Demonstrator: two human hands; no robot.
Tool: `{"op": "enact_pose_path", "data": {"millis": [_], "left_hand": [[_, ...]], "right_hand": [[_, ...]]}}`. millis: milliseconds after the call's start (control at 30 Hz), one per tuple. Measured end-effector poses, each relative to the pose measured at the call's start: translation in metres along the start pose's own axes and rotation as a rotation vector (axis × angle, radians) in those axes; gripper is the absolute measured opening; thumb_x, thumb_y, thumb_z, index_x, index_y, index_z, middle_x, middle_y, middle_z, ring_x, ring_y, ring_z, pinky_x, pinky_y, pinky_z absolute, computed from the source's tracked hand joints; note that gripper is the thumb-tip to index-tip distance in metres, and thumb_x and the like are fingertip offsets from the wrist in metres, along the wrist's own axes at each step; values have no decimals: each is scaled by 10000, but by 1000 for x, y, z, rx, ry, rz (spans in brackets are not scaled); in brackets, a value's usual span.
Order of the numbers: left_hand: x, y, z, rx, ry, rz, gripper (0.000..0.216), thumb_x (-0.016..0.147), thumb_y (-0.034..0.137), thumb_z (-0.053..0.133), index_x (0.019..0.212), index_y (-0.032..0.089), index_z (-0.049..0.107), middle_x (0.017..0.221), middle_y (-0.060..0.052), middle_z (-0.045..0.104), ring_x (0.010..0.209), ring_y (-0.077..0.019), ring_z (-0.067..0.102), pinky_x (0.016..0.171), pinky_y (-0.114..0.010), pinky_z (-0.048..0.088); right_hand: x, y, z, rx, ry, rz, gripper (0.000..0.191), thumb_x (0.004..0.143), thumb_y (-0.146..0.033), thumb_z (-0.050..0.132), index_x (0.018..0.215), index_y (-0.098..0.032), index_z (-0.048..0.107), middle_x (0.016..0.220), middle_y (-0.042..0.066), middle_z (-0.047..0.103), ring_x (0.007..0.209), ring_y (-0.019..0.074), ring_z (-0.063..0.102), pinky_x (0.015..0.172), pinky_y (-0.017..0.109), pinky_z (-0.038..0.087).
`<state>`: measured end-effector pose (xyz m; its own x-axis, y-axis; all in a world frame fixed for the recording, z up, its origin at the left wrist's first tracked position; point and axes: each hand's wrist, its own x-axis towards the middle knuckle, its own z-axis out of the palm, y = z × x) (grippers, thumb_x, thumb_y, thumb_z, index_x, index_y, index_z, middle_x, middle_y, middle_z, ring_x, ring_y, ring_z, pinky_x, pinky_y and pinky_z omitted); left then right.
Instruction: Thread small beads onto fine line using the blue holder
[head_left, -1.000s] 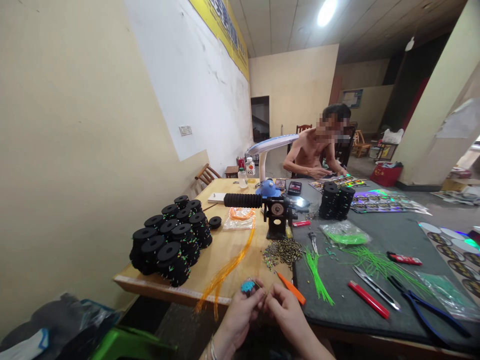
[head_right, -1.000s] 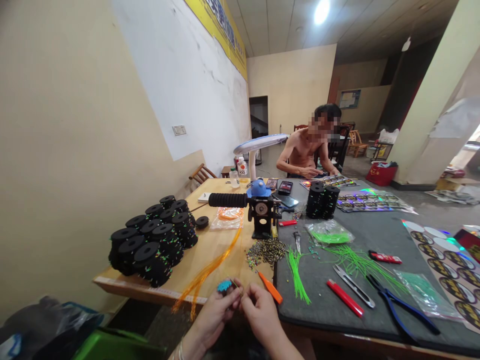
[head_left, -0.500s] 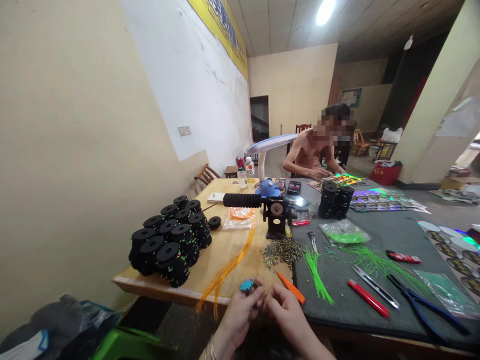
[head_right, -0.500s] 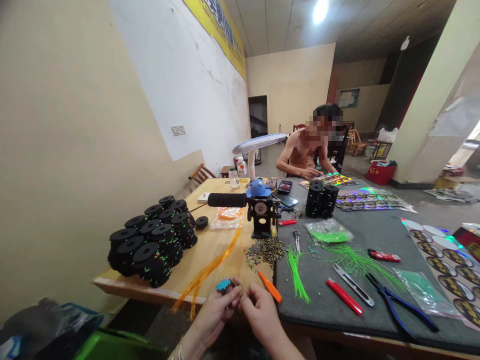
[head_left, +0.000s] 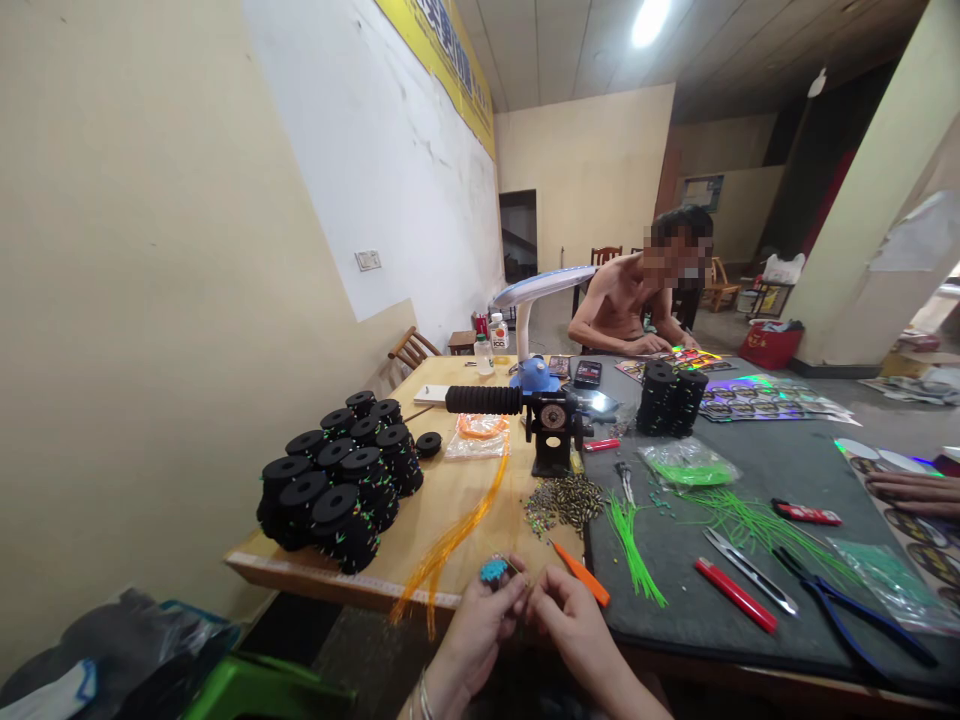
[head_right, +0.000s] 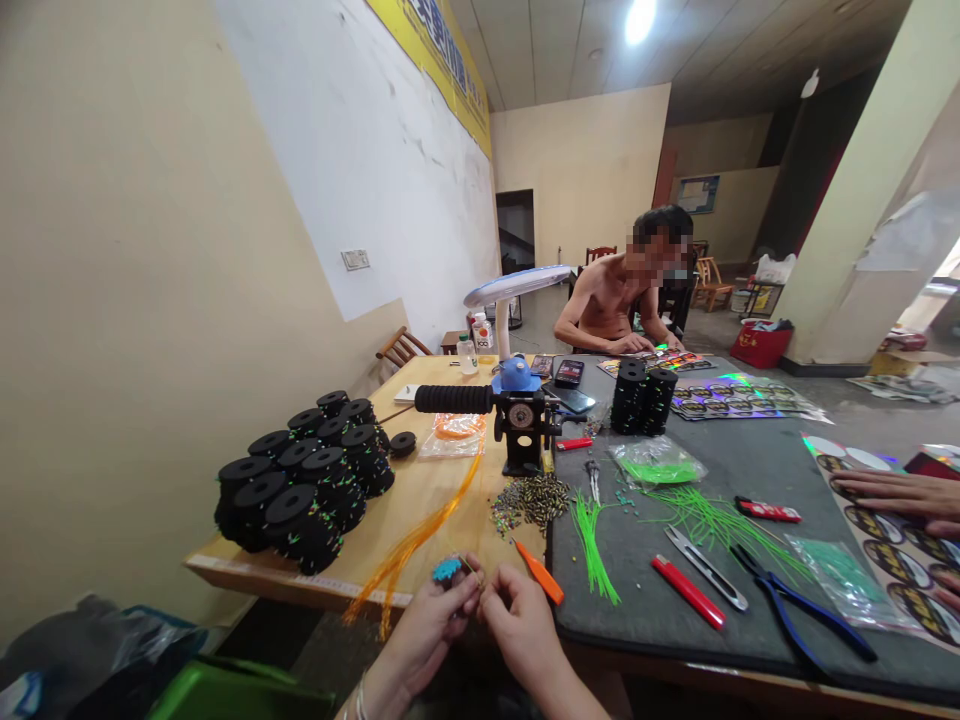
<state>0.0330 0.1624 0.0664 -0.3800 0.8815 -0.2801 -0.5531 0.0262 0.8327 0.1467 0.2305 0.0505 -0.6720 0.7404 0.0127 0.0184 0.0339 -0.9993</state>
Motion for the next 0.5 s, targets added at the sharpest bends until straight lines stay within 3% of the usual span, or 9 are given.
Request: {"op": "enact_pose_path", "data": {"millis": [267, 500], "left_hand": [[0, -2, -2, -2, 3, 11, 416, 544, 416, 883, 760, 147, 650, 537, 61, 500, 514, -76, 449, 507, -192, 323], [1, -5, -3, 11, 14, 2, 420, 568, 405, 875, 820, 149, 657, 542, 66, 504, 502, -64, 454, 470, -169, 273]], "right_hand": [[-1, -1, 0, 31, -10, 37, 333, 772, -488, 592, 640, -212, 461, 560, -36, 538, 510, 110, 443, 492, 224, 349], [0, -1, -1, 23, -7, 13, 373, 776, -529, 592, 635, -211, 456, 557, -38, 533, 520, 109, 446, 505, 225, 349]]}}
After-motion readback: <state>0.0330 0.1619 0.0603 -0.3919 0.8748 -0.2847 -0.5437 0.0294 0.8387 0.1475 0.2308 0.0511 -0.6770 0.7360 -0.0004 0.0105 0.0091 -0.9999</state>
